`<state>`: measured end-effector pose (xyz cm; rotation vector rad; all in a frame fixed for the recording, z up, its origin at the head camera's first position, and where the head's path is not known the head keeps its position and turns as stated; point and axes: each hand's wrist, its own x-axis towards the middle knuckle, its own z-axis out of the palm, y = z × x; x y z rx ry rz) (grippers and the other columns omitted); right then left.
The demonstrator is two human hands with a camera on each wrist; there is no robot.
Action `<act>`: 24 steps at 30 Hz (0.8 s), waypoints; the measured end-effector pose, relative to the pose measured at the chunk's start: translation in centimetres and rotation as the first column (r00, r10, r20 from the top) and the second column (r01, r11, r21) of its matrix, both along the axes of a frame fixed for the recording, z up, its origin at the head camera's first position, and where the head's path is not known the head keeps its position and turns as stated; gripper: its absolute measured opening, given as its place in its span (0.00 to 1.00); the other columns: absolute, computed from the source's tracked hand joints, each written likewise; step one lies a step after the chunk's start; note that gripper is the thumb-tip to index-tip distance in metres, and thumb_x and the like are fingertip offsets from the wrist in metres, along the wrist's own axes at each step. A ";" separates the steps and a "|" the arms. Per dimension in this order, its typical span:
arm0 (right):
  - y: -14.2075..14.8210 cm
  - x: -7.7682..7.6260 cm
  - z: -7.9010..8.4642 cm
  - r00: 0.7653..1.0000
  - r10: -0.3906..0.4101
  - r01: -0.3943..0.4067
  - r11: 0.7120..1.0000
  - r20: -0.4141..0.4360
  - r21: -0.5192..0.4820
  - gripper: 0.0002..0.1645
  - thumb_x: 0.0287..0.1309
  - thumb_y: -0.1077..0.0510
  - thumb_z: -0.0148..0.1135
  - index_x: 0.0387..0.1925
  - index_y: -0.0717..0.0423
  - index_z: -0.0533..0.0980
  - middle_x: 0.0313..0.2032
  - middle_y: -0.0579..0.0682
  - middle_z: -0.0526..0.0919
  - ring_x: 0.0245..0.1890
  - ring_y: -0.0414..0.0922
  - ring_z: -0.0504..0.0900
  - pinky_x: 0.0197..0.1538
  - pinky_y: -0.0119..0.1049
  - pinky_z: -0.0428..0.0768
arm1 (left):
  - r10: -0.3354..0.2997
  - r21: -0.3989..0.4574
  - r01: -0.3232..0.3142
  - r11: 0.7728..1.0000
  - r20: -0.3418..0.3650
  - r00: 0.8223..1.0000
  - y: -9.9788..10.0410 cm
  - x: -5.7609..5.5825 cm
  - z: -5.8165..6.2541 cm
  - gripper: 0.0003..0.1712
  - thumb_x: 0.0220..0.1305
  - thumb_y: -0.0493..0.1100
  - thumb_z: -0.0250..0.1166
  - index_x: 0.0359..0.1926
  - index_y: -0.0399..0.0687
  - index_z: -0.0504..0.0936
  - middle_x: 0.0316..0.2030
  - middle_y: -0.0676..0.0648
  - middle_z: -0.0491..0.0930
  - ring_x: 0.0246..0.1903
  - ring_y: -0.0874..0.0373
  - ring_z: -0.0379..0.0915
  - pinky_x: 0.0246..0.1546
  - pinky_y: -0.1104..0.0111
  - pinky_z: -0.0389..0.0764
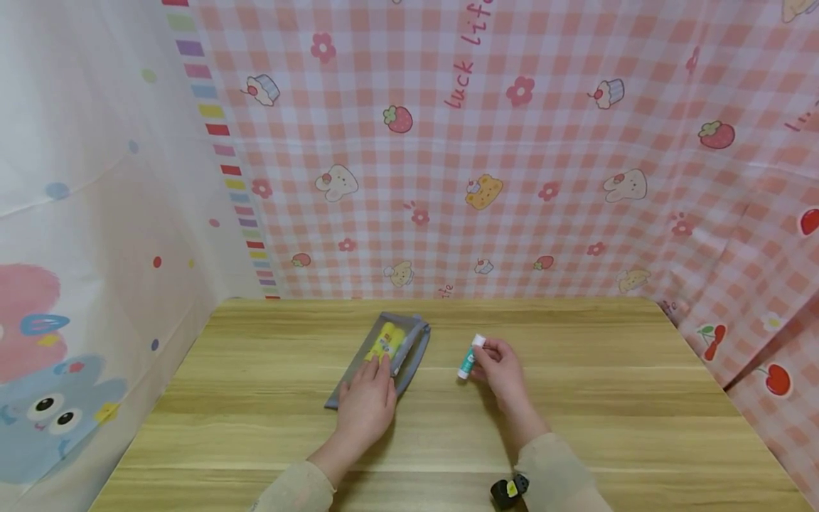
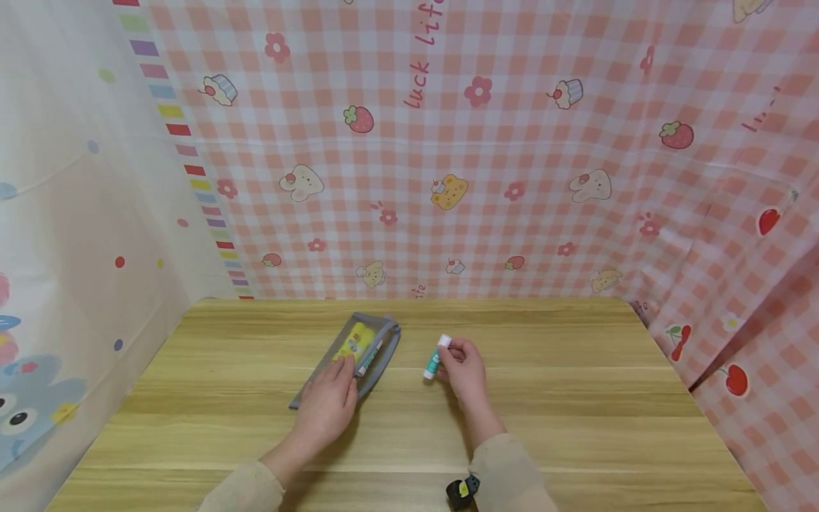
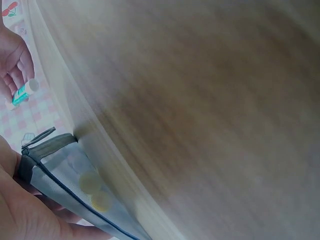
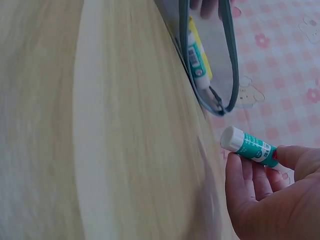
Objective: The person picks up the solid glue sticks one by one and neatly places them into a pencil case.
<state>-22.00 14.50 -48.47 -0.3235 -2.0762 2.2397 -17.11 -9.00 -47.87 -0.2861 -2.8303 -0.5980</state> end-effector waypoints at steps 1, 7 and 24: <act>-0.2 0.0 0.0 1.000 0.004 -0.004 1.000 0.004 -0.001 0.16 0.68 0.66 0.57 0.52 0.72 0.69 0.38 0.55 0.80 0.30 0.38 0.81 0.35 0.32 0.84 | -0.001 0.000 0.001 1.000 0.002 1.000 0.0 0.0 0.0 0.26 0.73 0.44 0.53 0.67 0.38 0.71 0.63 0.34 0.72 0.63 0.38 0.67 0.53 0.31 0.66; -1.3 -0.1 -0.3 0.999 0.019 -0.019 1.000 0.028 -0.005 0.16 0.68 0.65 0.57 0.53 0.72 0.69 0.40 0.56 0.80 0.31 0.39 0.80 0.37 0.35 0.84 | -0.001 -0.001 0.001 1.000 0.010 1.000 0.0 0.0 0.0 0.26 0.73 0.44 0.53 0.67 0.38 0.71 0.63 0.34 0.72 0.63 0.37 0.67 0.53 0.31 0.66; -4.2 -0.4 -0.3 0.997 0.055 -0.053 0.998 0.063 -0.025 0.19 0.68 0.64 0.58 0.54 0.73 0.69 0.45 0.62 0.80 0.33 0.40 0.80 0.35 0.36 0.85 | 0.006 -0.011 -0.006 1.000 0.018 1.000 0.1 0.0 0.0 0.26 0.73 0.45 0.53 0.68 0.39 0.71 0.64 0.35 0.71 0.63 0.37 0.66 0.54 0.30 0.65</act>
